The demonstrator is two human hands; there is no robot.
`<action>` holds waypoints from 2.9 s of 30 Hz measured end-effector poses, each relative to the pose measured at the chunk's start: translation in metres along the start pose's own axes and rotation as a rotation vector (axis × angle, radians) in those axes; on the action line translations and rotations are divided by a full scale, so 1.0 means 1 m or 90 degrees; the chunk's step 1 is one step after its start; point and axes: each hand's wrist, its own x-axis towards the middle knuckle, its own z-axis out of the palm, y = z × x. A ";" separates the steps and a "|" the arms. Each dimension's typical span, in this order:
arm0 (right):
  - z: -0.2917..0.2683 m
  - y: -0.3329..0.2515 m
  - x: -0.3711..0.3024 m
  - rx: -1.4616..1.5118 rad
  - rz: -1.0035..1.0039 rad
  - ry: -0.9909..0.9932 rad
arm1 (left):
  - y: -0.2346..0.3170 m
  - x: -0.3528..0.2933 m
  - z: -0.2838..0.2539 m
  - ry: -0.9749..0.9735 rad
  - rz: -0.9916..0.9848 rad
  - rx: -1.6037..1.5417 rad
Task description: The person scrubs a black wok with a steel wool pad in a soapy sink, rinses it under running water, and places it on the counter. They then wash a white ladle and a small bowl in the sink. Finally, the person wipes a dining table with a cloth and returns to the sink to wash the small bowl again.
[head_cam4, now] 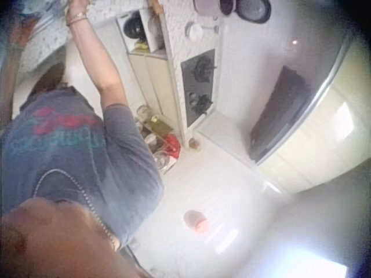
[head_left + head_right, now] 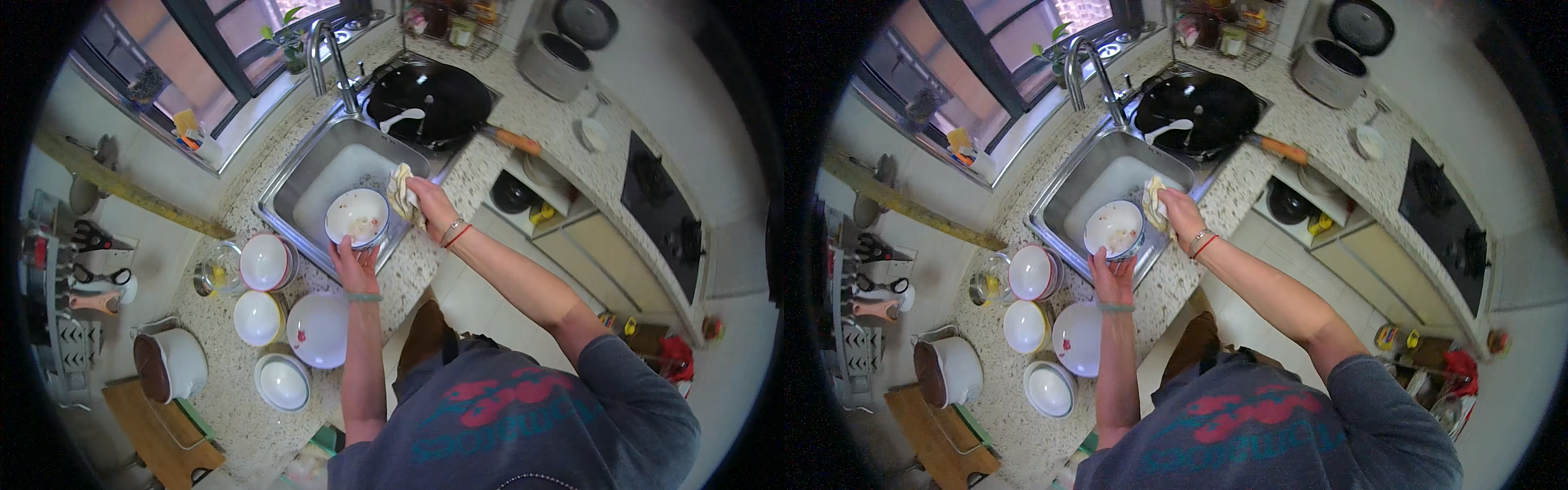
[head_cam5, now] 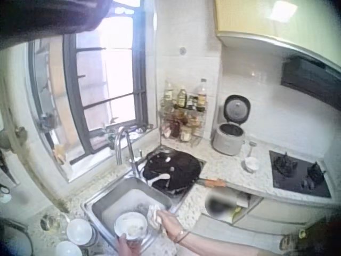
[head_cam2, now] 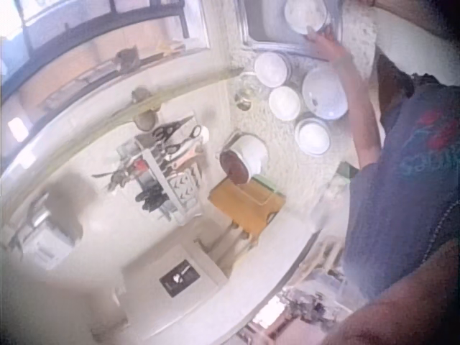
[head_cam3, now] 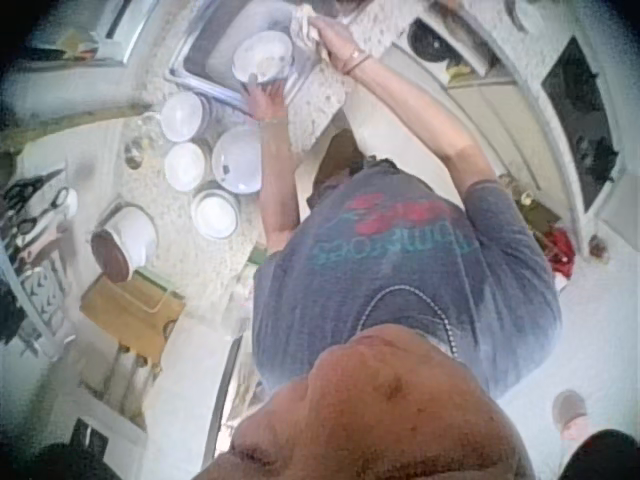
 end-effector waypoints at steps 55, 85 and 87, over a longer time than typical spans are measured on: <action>0.009 0.183 0.206 -0.890 0.140 -0.750 | -0.048 0.206 -0.034 0.214 -0.015 0.705; -0.052 0.189 0.309 -0.304 0.502 -0.261 | -0.064 0.211 -0.059 0.323 -0.212 0.127; -0.035 0.171 0.298 -0.419 0.331 -0.431 | -0.056 0.214 -0.050 0.275 -0.249 0.130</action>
